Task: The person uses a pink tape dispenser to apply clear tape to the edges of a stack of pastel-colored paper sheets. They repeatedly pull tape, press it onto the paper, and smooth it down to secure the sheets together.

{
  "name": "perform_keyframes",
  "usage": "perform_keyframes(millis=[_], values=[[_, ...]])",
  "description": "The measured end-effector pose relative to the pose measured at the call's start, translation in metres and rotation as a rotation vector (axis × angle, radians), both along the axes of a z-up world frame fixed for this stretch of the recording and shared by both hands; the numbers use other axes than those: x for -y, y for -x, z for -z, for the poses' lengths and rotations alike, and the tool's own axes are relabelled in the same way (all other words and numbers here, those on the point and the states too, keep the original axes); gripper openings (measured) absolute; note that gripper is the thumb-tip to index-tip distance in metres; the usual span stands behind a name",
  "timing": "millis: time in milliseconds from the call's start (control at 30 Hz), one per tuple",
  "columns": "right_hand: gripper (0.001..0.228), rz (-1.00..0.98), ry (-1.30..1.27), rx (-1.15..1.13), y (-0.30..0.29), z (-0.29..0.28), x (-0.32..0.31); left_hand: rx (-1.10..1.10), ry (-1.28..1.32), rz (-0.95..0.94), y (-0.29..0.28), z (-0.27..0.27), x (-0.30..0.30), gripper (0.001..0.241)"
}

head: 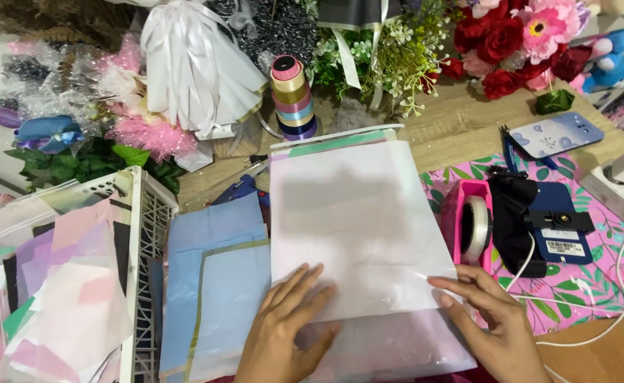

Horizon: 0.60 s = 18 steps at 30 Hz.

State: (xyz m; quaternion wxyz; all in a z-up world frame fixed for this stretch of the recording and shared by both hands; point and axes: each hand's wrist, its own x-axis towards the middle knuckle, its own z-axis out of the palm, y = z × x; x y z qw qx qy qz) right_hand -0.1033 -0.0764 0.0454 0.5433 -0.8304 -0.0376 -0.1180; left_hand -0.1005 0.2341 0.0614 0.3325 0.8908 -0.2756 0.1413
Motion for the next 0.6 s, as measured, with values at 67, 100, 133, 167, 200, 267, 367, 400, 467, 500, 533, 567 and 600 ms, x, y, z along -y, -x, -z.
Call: perform_keyframes(millis=[67, 100, 133, 167, 200, 267, 367, 400, 467, 500, 533, 567, 600], values=[[0.025, 0.022, 0.001, -0.02, 0.0, 0.007, 0.003, -0.015, -0.008, -0.013, 0.001, 0.0, 0.001, 0.047], [0.025, 0.038, 0.007, -0.035, -0.001, 0.01, 0.004, -0.024, -0.011, -0.034, 0.003, 0.001, 0.001, 0.044], [0.025, 0.038, 0.005, -0.037, 0.0, 0.01, 0.004, -0.026, -0.012, -0.034, 0.004, -0.003, 0.002, 0.044], [0.023, 0.049, 0.036, -0.021, 0.0, 0.01, 0.004, -0.076, 0.01, -0.024, 0.005, -0.006, 0.003, 0.05], [0.021, 0.061, 0.068, -0.004, 0.0, 0.009, 0.004, -0.126, 0.033, -0.014, 0.007, -0.009, 0.003, 0.057], [0.019, 0.072, 0.065, -0.002, 0.0, 0.005, 0.003, -0.197, 0.08, -0.007, 0.011, -0.015, 0.002, 0.058], [0.018, 0.076, 0.107, 0.077, -0.002, 0.0, 0.004, -0.234, 0.1, 0.002, 0.011, -0.017, -0.001, 0.057], [0.019, 0.067, 0.15, 0.152, -0.004, -0.002, 0.004, -0.201, 0.071, 0.002, 0.011, -0.016, -0.002, 0.056], [0.021, 0.043, 0.223, 0.216, -0.006, -0.009, 0.004, -0.182, 0.062, 0.03, 0.007, -0.02, -0.001, 0.051], [0.025, 0.019, 0.294, 0.28, -0.007, -0.012, 0.003, -0.162, 0.051, 0.058, 0.004, -0.022, -0.001, 0.046], [0.025, 0.015, 0.295, 0.279, -0.007, -0.016, 0.001, -0.163, 0.053, 0.055, 0.003, -0.02, -0.002, 0.046], [0.022, -0.042, 0.297, 0.271, -0.008, -0.02, -0.001, -0.158, 0.036, 0.029, 0.001, -0.018, -0.002, 0.045], [0.02, -0.099, 0.3, 0.263, -0.008, -0.023, -0.003, -0.153, 0.019, 0.002, 0.0, -0.016, -0.002, 0.044]])
